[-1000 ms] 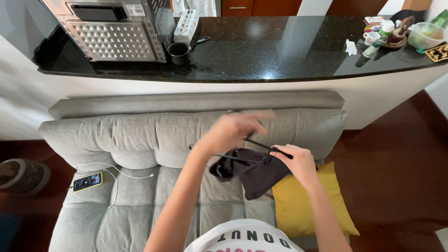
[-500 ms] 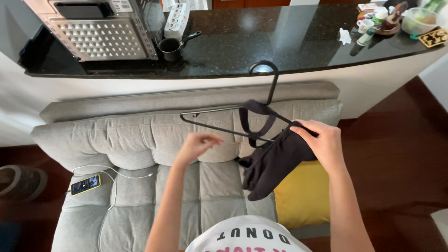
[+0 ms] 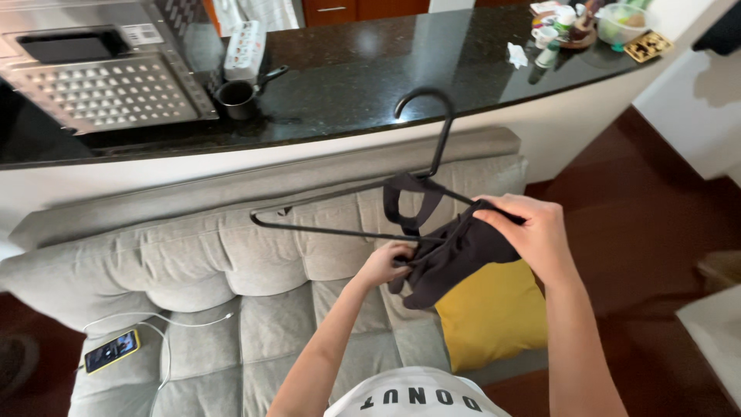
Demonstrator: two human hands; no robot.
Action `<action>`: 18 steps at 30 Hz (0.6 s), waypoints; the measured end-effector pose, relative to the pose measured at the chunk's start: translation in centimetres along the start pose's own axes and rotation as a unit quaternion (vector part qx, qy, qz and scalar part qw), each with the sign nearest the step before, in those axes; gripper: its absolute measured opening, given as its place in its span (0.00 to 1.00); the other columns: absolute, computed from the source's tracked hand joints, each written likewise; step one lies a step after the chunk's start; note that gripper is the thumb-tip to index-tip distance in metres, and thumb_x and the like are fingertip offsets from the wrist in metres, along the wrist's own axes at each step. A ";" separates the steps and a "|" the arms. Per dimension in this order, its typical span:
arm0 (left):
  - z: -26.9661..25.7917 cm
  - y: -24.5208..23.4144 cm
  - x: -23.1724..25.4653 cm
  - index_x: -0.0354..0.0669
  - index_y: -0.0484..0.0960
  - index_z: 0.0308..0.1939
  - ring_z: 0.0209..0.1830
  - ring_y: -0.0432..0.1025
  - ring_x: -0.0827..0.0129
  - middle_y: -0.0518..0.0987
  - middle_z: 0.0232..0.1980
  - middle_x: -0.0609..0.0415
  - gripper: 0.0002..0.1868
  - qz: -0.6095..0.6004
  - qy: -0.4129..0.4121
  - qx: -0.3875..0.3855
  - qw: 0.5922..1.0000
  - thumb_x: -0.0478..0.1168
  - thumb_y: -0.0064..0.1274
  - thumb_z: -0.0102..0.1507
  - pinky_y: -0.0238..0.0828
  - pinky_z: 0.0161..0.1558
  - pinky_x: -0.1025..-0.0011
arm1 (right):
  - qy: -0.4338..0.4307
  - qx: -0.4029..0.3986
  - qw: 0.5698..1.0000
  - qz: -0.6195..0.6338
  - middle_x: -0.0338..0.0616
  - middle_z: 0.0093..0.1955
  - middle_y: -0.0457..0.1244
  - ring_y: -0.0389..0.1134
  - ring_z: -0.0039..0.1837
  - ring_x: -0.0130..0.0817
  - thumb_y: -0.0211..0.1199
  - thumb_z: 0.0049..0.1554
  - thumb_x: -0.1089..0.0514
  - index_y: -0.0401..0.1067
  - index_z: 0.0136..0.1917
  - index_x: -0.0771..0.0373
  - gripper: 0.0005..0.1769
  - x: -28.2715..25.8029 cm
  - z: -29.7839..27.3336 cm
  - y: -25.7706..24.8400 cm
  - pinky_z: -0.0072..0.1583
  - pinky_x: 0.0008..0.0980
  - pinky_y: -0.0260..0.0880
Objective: The person takes various items of clothing from chairs and a drying rack, places them onto hangers by hand, and hangs them onto a laundry rack.
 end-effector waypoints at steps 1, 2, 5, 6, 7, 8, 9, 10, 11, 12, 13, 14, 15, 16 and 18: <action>-0.2 1.1 -1.8 0.54 0.83 0.53 0.65 0.72 0.51 0.76 0.66 0.54 0.22 -0.002 0.002 -0.005 1.000 0.49 0.67 0.57 0.71 0.65 0.53 | 0.004 0.002 1.000 -0.003 0.48 0.45 0.73 0.75 0.52 0.43 0.74 0.55 0.61 0.83 0.51 0.60 0.09 0.7 -0.2 -0.7 0.55 0.37 0.74; -0.4 2.4 -3.9 0.56 0.84 0.51 0.65 0.73 0.55 0.76 0.66 0.59 0.18 0.050 -0.012 -0.018 0.999 0.50 0.64 0.58 0.73 0.63 0.57 | 0.011 0.007 1.000 -0.006 0.47 0.46 0.73 0.75 0.53 0.41 0.74 0.56 0.61 0.83 0.52 0.59 0.09 1.4 -0.4 -1.4 0.55 0.36 0.74; -2.0 3.8 -8.2 0.62 0.86 0.46 0.62 0.75 0.63 0.78 0.63 0.66 0.12 0.146 -0.064 -0.041 0.986 0.54 0.58 0.60 0.76 0.59 0.61 | 0.029 0.024 0.999 -0.020 0.46 0.46 0.73 0.75 0.53 0.38 0.74 0.57 0.60 0.83 0.53 0.58 0.09 2.6 -1.1 -3.6 0.57 0.34 0.72; -2.8 3.7 -9.6 0.67 0.87 0.45 0.60 0.76 0.65 0.79 0.61 0.69 0.12 0.190 -0.102 -0.049 0.975 0.57 0.54 0.62 0.77 0.56 0.63 | 0.037 0.036 0.998 -0.031 0.46 0.47 0.73 0.75 0.53 0.37 0.74 0.57 0.60 0.83 0.53 0.59 0.10 2.8 -1.3 -4.4 0.58 0.33 0.71; -3.6 3.4 -10.3 0.67 0.87 0.45 0.60 0.76 0.65 0.79 0.61 0.69 0.12 0.190 -0.103 -0.050 0.975 0.57 0.54 0.62 0.77 0.56 0.63 | 0.038 0.035 0.998 -0.032 0.46 0.47 0.73 0.75 0.53 0.37 0.74 0.57 0.60 0.83 0.53 0.59 0.10 3.0 -1.6 -4.7 0.58 0.33 0.71; -4.5 3.0 -11.3 0.53 0.87 0.46 0.59 0.76 0.54 0.80 0.61 0.57 0.15 0.128 -0.122 -0.040 0.983 0.54 0.54 0.63 0.76 0.57 0.55 | 0.045 0.043 0.996 -0.060 0.45 0.48 0.73 0.74 0.55 0.40 0.74 0.58 0.59 0.82 0.54 0.58 0.10 3.2 -1.9 -5.2 0.60 0.33 0.71; -5.3 2.5 -12.3 0.39 0.86 0.48 0.58 0.76 0.43 0.80 0.61 0.45 0.20 0.066 -0.142 -0.026 0.987 0.51 0.54 0.64 0.75 0.58 0.48 | 0.050 0.049 0.994 -0.086 0.45 0.49 0.72 0.73 0.58 0.42 0.74 0.59 0.57 0.82 0.55 0.57 0.11 3.5 -2.1 -5.6 0.63 0.33 0.70; -5.6 1.0 -10.9 0.39 0.86 0.48 0.58 0.76 0.43 0.80 0.61 0.45 0.20 0.066 -0.143 -0.024 0.987 0.51 0.54 0.64 0.75 0.58 0.48 | 0.048 0.048 0.994 -0.085 0.45 0.49 0.72 0.73 0.58 0.42 0.74 0.59 0.57 0.82 0.55 0.57 0.11 3.5 -2.5 -5.9 0.63 0.33 0.70; -6.3 -1.4 -10.5 0.44 0.87 0.43 0.50 0.76 0.57 0.83 0.51 0.52 0.22 -0.003 -0.207 0.020 0.978 0.58 0.50 0.66 0.72 0.53 0.59 | 0.071 0.043 0.994 -0.073 0.44 0.52 0.72 0.72 0.58 0.35 0.72 0.58 0.61 0.81 0.55 0.61 0.11 3.8 -2.7 -6.0 0.65 0.31 0.69; -7.2 -3.6 -10.0 0.50 0.88 0.38 0.42 0.76 0.71 0.85 0.40 0.60 0.26 -0.072 -0.268 0.065 0.958 0.64 0.46 0.67 0.68 0.47 0.71 | 0.095 0.037 0.993 -0.061 0.43 0.56 0.71 0.71 0.58 0.29 0.71 0.58 0.64 0.80 0.55 0.66 0.12 4.1 -2.9 -6.1 0.68 0.28 0.68; -7.2 -5.3 -8.3 0.50 0.88 0.38 0.42 0.76 0.71 0.85 0.40 0.60 0.26 -0.071 -0.270 0.069 0.958 0.64 0.46 0.67 0.68 0.47 0.71 | 0.092 0.035 0.994 -0.058 0.43 0.56 0.71 0.71 0.58 0.29 0.71 0.58 0.64 0.80 0.55 0.66 0.12 5.0 -3.4 -5.9 0.68 0.28 0.68; -7.7 -7.7 -7.1 0.47 0.89 0.41 0.44 0.77 0.74 0.87 0.42 0.60 0.23 -0.125 -0.297 0.140 0.936 0.60 0.50 0.66 0.69 0.49 0.73 | 0.104 0.017 0.992 -0.068 0.41 0.56 0.72 0.71 0.58 0.27 0.71 0.57 0.63 0.81 0.55 0.63 0.12 6.2 -3.9 -5.5 0.68 0.27 0.66; -8.5 -10.0 -5.9 0.43 0.91 0.44 0.45 0.78 0.78 0.88 0.43 0.59 0.21 -0.178 -0.321 0.211 0.906 0.55 0.55 0.65 0.70 0.51 0.75 | 0.114 -0.001 0.990 -0.077 0.39 0.56 0.72 0.71 0.58 0.26 0.71 0.56 0.61 0.82 0.54 0.61 0.12 7.4 -4.3 -5.0 0.69 0.27 0.65; -8.5 -10.7 -5.7 0.43 0.91 0.44 0.45 0.78 0.78 0.88 0.43 0.59 0.21 -0.177 -0.323 0.217 0.904 0.55 0.55 0.65 0.70 0.51 0.75 | 0.110 -0.004 0.991 -0.074 0.39 0.56 0.72 0.71 0.58 0.26 0.71 0.56 0.61 0.82 0.54 0.61 0.12 7.5 -4.6 -4.6 0.69 0.27 0.65; -8.0 -13.6 -4.0 0.47 0.90 0.38 0.39 0.78 0.82 0.87 0.38 0.66 0.12 -0.073 -0.250 0.264 0.928 0.50 0.65 0.59 0.71 0.45 0.79 | 0.106 -0.031 0.991 -0.074 0.39 0.54 0.73 0.73 0.55 0.25 0.72 0.53 0.61 0.83 0.51 0.62 0.11 8.1 -5.1 -3.2 0.65 0.24 0.67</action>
Point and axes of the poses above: each hand's wrist, its own z-axis towards the middle knuckle, its own y-axis out of the palm, x = y × z, the point moved 8 cm from there along z, towards the middle knuckle
